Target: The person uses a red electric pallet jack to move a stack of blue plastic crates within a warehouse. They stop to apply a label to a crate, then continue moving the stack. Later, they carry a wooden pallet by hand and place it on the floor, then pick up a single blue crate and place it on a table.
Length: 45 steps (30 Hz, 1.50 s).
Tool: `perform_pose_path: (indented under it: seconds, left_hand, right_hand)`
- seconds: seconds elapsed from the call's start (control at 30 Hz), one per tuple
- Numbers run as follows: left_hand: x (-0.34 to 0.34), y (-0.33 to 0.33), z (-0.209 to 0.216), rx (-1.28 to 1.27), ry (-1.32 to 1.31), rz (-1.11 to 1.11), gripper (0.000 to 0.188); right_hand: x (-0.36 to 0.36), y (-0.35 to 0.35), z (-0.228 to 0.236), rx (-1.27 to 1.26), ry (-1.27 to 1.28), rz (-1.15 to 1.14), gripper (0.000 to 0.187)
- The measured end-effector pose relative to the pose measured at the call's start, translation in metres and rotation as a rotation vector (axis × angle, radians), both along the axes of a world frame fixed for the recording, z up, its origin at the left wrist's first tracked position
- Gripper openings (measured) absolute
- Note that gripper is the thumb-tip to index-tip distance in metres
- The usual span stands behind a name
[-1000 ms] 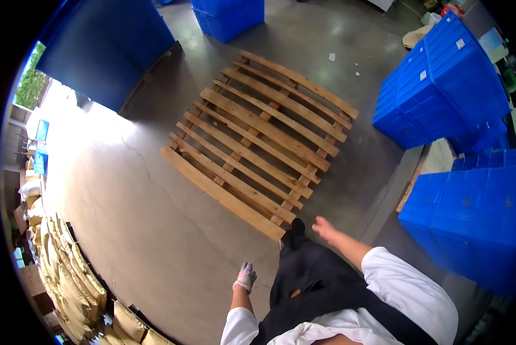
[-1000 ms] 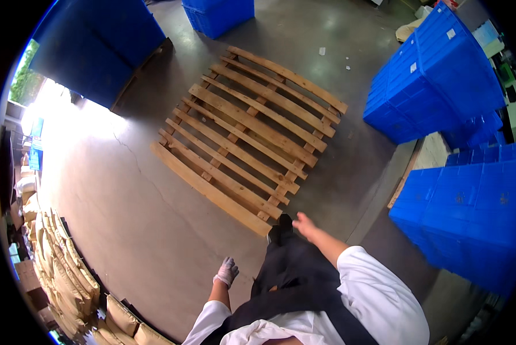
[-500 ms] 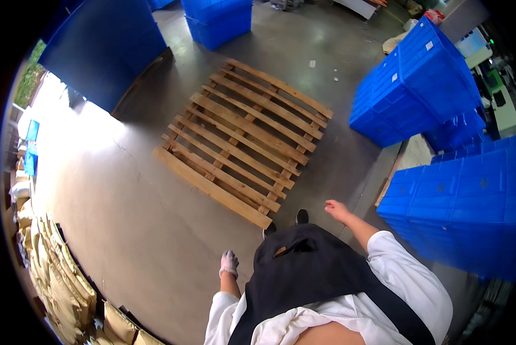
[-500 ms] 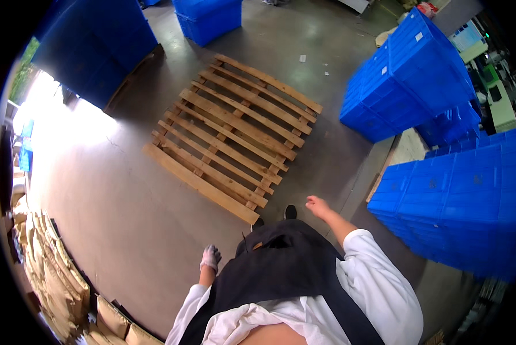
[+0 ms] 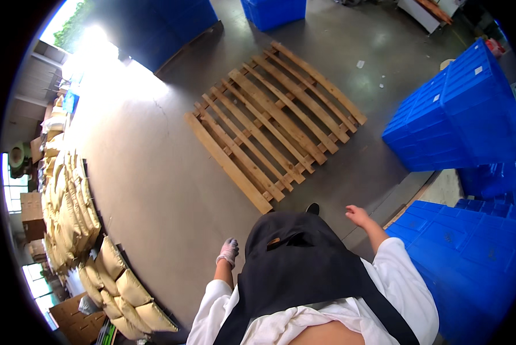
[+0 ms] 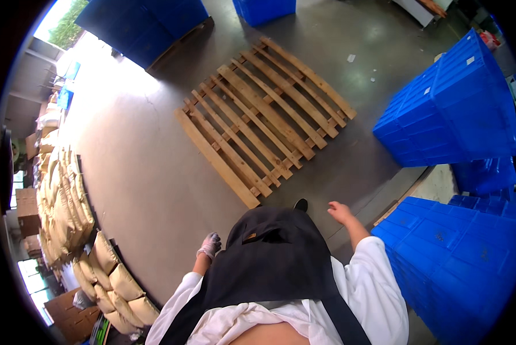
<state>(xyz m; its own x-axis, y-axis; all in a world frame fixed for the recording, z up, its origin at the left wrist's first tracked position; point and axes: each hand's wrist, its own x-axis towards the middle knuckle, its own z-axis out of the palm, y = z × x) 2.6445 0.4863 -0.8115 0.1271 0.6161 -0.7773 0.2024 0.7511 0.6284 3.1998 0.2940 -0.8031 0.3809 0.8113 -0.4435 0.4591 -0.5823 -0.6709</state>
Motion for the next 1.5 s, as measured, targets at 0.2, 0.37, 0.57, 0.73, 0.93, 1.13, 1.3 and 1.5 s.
perform_pose_path:
  seconds: [0.2,0.37,0.57,0.73,0.93,1.13,1.3,1.5]
  left_hand:
    - [-0.008,-0.063,0.057,0.475,0.463,-0.83,0.033]
    - [0.045,-0.045,0.109,0.18,0.523,-0.632,0.033]
    - [0.168,0.014,0.119,0.156,0.378,-0.51,0.027]
    - [0.259,0.067,0.095,0.19,-0.002,-0.462,0.025]
    - [0.372,0.099,0.135,0.412,0.226,-0.924,0.031]
    - [0.348,0.176,0.141,0.475,0.273,-0.92,0.034]
    - [0.394,0.238,0.117,-0.041,0.328,-0.287,0.017]
    - [0.537,0.302,0.148,0.226,0.467,-0.847,0.043]
  right_hand:
    - [0.088,-0.026,-0.027,-0.013,0.022,-0.31,0.039]
    - [0.102,-0.062,-0.042,0.138,0.31,-0.532,0.038]
    - [0.087,-0.162,-0.092,0.11,0.271,-0.688,0.039]
    - [0.084,-0.246,-0.145,0.043,0.253,-0.731,0.038]
    - [0.16,-0.204,-0.042,-0.131,0.299,-0.894,0.037]
    - [0.245,-0.042,0.013,0.184,0.306,-0.832,0.038]
    - [0.296,0.035,0.071,0.193,0.228,-0.49,0.038]
    - [0.395,0.091,0.107,-0.049,0.06,-0.346,0.038]
